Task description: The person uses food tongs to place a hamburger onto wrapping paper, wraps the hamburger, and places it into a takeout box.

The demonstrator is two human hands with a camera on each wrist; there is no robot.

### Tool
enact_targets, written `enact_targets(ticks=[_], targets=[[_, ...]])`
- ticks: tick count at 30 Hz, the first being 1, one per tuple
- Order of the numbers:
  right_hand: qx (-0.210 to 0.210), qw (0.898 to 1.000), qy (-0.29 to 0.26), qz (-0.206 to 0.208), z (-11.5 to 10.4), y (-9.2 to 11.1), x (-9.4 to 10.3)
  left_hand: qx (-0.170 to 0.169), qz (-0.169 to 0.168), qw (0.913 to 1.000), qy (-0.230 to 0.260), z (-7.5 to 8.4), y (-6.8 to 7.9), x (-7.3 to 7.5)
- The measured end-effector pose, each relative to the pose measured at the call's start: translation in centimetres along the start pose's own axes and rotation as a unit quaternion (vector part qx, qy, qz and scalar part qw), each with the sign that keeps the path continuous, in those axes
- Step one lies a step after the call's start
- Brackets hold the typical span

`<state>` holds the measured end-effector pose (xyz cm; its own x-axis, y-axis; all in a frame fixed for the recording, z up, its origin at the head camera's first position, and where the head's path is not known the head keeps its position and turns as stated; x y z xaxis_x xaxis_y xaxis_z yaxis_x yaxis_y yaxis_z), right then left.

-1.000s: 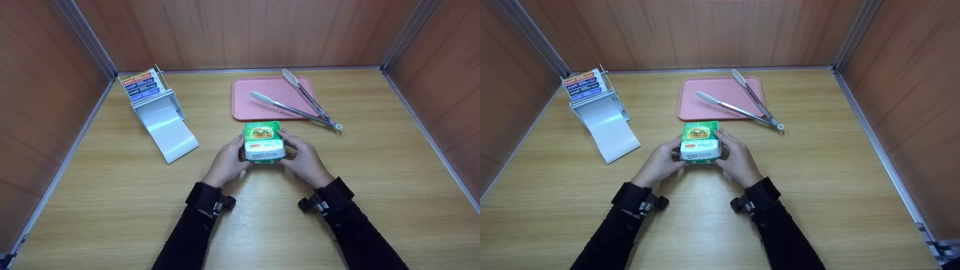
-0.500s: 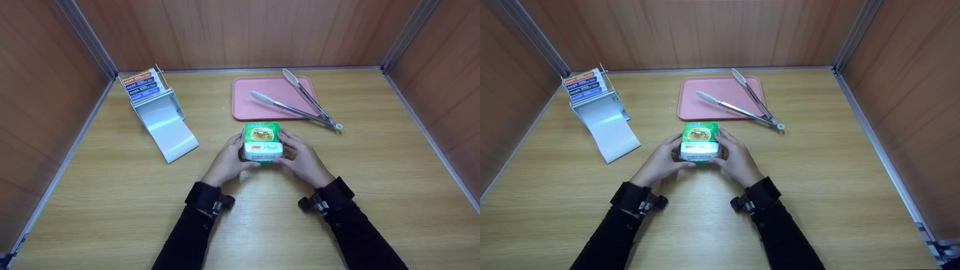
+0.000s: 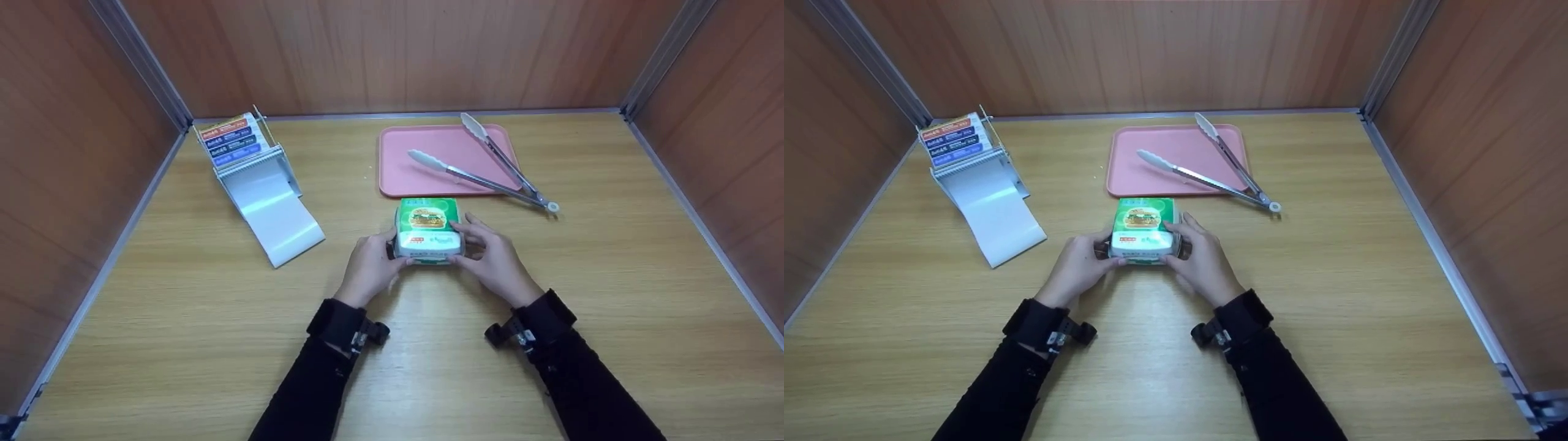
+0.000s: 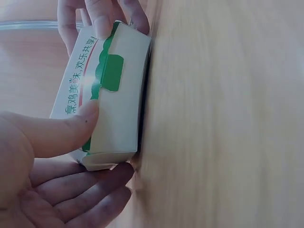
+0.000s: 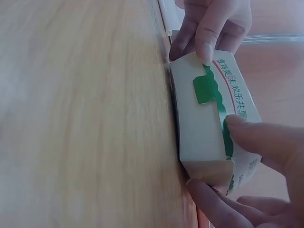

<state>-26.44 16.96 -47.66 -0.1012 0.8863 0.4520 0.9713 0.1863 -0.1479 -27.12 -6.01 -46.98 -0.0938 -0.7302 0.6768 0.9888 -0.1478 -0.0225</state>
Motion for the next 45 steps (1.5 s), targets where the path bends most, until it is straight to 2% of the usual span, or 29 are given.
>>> enact_targets(ticks=[5,10,14,18,22,26,28,31,37,42,45], targets=[[-0.028,0.999,-0.019,-0.003,0.4,-0.2,0.0,0.006,-0.006,1.0000,0.000,0.0,0.0,0.0],[-0.011,0.999,-0.030,0.009,0.3,-0.2,-0.1,-0.029,0.001,0.9996,0.003,0.3,0.1,0.1],[0.010,1.000,-0.002,0.026,-0.1,0.0,-0.4,-0.061,0.007,0.9980,0.012,0.7,0.4,0.3],[0.012,0.998,0.048,0.028,-0.7,0.3,-0.9,-0.075,0.025,0.9965,0.026,1.0,0.5,0.5],[0.017,0.997,0.064,0.031,-1.4,0.5,-1.0,-0.065,0.049,0.9945,0.066,1.2,0.6,0.8],[0.023,0.998,0.026,0.053,-1.6,0.4,-0.9,-0.045,0.071,0.9853,0.149,1.3,0.7,1.1],[0.023,0.998,0.002,0.062,-1.5,0.3,-0.9,-0.040,0.078,0.9813,0.171,1.4,0.7,1.3],[0.020,0.997,-0.020,0.067,-1.5,0.1,-0.9,-0.044,0.089,0.9801,0.172,1.5,0.7,1.4],[0.033,0.997,0.000,0.072,-1.7,0.0,-0.8,-0.043,0.097,0.9806,0.165,2.2,1.2,1.7],[0.049,0.995,-0.013,0.081,-2.2,0.1,-0.4,-0.035,0.080,0.9827,0.163,2.5,1.3,1.5],[0.045,0.996,-0.010,0.077,-2.4,0.1,-0.3,-0.033,0.059,0.9806,0.184,2.4,1.2,1.2]])
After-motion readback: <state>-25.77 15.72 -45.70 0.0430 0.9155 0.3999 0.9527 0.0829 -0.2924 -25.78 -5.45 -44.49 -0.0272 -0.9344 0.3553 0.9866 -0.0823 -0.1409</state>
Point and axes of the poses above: each hand's wrist, its own y-axis away from the middle knuckle, its own x-axis out of the back of the hand, z = x × y, the point moved 4 cm from there along -y, towards the middle knuckle, and after that the axes turned 2 degrees about -y, right-handed, at the moved point
